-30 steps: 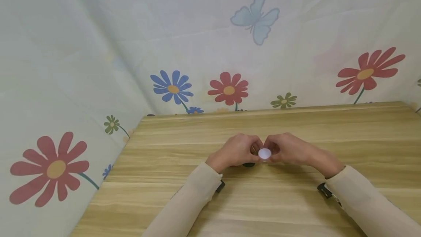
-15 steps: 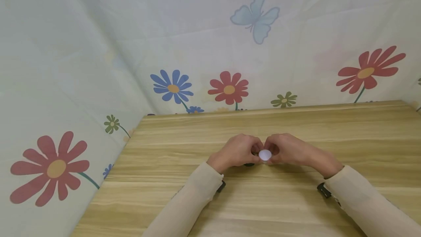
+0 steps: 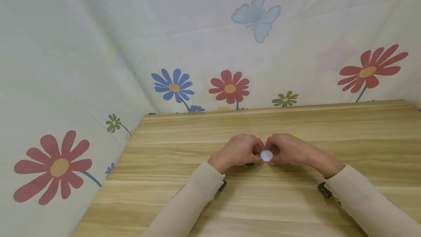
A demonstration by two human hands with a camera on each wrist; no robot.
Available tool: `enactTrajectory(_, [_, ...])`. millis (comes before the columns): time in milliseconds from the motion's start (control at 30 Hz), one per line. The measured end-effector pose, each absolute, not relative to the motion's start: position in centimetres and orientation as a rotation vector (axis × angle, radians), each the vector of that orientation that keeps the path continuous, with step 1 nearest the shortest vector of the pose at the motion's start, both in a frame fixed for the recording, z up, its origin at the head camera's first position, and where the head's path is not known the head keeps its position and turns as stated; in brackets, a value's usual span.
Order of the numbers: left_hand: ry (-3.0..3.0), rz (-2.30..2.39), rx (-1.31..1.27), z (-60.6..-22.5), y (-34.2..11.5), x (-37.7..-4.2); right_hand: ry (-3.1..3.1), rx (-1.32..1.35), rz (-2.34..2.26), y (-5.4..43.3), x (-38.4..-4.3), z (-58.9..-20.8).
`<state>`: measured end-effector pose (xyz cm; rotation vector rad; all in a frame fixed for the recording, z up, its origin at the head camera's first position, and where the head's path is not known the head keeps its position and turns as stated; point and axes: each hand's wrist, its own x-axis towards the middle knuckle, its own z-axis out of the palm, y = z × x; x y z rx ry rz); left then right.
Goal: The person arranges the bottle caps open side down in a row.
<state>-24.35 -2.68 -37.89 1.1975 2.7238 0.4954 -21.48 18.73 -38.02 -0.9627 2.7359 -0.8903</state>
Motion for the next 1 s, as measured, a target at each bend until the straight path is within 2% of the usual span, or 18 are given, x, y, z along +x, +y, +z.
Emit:
enactTrajectory(467, [2.686,0.546,1.158,-37.7,-2.7,-24.4,2.746,-0.961,-0.880,19.1,-21.4,-37.5])
enactTrajectory(1000, [2.771,0.650,1.085,-35.8,-1.3,-24.8,2.864,-0.935,-0.860,21.5,-22.2,-35.1])
